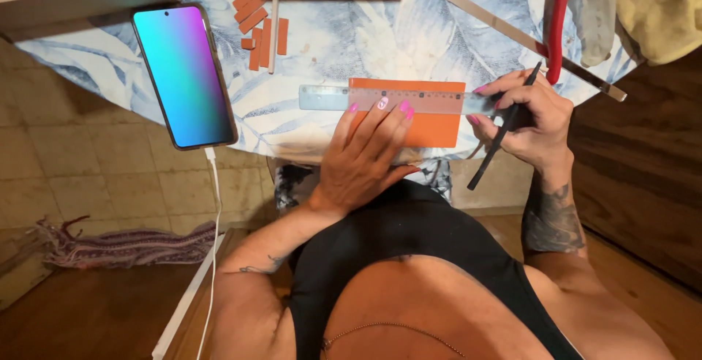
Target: Measuring and cutting small strips from an orange sheet using a ruler, pen, and pliers.
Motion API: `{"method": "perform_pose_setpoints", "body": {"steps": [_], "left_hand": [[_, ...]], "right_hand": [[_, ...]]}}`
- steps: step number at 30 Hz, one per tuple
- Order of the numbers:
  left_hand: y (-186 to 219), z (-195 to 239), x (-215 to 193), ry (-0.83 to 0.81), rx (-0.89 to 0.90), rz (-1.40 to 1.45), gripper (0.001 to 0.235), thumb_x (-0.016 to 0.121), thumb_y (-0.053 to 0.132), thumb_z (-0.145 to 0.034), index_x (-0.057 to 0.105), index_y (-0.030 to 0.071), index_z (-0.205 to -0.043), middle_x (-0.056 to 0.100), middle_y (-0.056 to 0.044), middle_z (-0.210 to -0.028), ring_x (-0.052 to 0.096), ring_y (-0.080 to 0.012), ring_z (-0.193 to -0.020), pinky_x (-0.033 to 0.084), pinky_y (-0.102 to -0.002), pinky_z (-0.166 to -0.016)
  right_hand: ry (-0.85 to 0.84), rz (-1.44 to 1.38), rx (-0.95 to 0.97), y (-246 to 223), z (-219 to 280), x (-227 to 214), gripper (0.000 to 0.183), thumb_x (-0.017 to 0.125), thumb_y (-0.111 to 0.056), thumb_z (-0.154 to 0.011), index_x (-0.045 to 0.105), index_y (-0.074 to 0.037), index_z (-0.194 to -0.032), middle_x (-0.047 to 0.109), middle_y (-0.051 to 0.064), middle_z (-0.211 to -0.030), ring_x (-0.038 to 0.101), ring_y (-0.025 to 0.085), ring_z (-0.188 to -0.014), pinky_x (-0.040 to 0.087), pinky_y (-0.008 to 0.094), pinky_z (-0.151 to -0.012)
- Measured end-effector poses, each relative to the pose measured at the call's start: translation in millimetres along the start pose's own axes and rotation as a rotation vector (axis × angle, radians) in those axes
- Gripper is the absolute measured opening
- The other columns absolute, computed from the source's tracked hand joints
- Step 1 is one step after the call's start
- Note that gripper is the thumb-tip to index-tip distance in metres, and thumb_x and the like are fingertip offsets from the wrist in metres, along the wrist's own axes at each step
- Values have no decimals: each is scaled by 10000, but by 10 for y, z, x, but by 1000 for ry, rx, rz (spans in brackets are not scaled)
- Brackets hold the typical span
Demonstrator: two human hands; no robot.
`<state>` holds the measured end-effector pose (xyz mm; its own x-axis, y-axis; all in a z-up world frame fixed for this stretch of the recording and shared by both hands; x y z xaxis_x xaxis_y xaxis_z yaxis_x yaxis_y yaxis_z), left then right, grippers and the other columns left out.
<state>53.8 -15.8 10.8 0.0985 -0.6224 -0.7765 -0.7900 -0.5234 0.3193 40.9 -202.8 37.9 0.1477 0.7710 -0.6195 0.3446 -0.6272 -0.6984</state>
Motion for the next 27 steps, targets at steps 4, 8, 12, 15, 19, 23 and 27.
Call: {"method": "perform_pose_setpoints", "body": {"steps": [4,8,12,15,19,23,27], "left_hand": [[-7,18,22,-13,-7,2,522,393,492,-842,513,92,-1155,500,-46,-1191,457,-226,-1128,329,-436,-976],[-11,19,29,-29,-10,-3,516,394,488,-843,515,94,-1153,496,-46,-1196,448,-227,-1135,324,-438,-981],[-7,6,27,-14,-13,-5,502,383,481,-850,526,95,-1137,503,-42,-1187,455,-224,-1126,326,-436,-980],[-9,-5,22,-5,-11,-2,500,391,479,-849,527,93,-1136,506,-46,-1180,458,-226,-1122,330,-439,-975],[-4,12,41,-4,-8,-9,507,404,487,-840,526,99,-1143,504,-43,-1186,458,-224,-1123,328,-441,-977],[-2,3,27,2,-12,6,512,391,485,-845,521,91,-1146,501,-51,-1190,461,-229,-1120,335,-445,-971],[-6,10,34,4,-28,31,512,364,481,-857,514,91,-1152,487,-47,-1209,450,-227,-1133,330,-449,-974]], "right_hand": [[-6,4,6,14,-2,11,278,732,-45,-739,457,-27,-706,629,182,-832,550,366,-698,398,392,-630],[10,-17,9,34,-4,18,278,734,-41,-734,458,-27,-706,628,181,-827,545,359,-701,398,385,-635],[20,-25,3,38,-6,19,276,731,-46,-741,458,-26,-706,627,181,-825,541,359,-704,402,388,-641],[25,-20,4,45,0,22,285,734,-45,-741,452,-25,-708,625,183,-824,536,359,-705,405,393,-644],[27,-12,4,57,12,19,287,735,-51,-742,451,-28,-710,625,180,-826,534,355,-717,401,394,-659],[29,-22,15,101,34,23,280,741,-58,-734,463,-26,-712,626,175,-821,532,351,-723,405,398,-683],[26,-30,24,110,33,17,275,744,-62,-733,472,-26,-722,627,170,-824,530,342,-730,402,394,-696]]}}
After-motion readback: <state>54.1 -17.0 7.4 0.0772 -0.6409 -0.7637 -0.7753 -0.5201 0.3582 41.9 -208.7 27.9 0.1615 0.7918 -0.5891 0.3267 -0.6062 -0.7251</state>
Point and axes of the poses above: each hand's wrist, its own z-axis away from the middle knuckle, its own x-axis out of the palm, y = z × x, the point moved 6 cm from there along -z, towards the middle knuckle
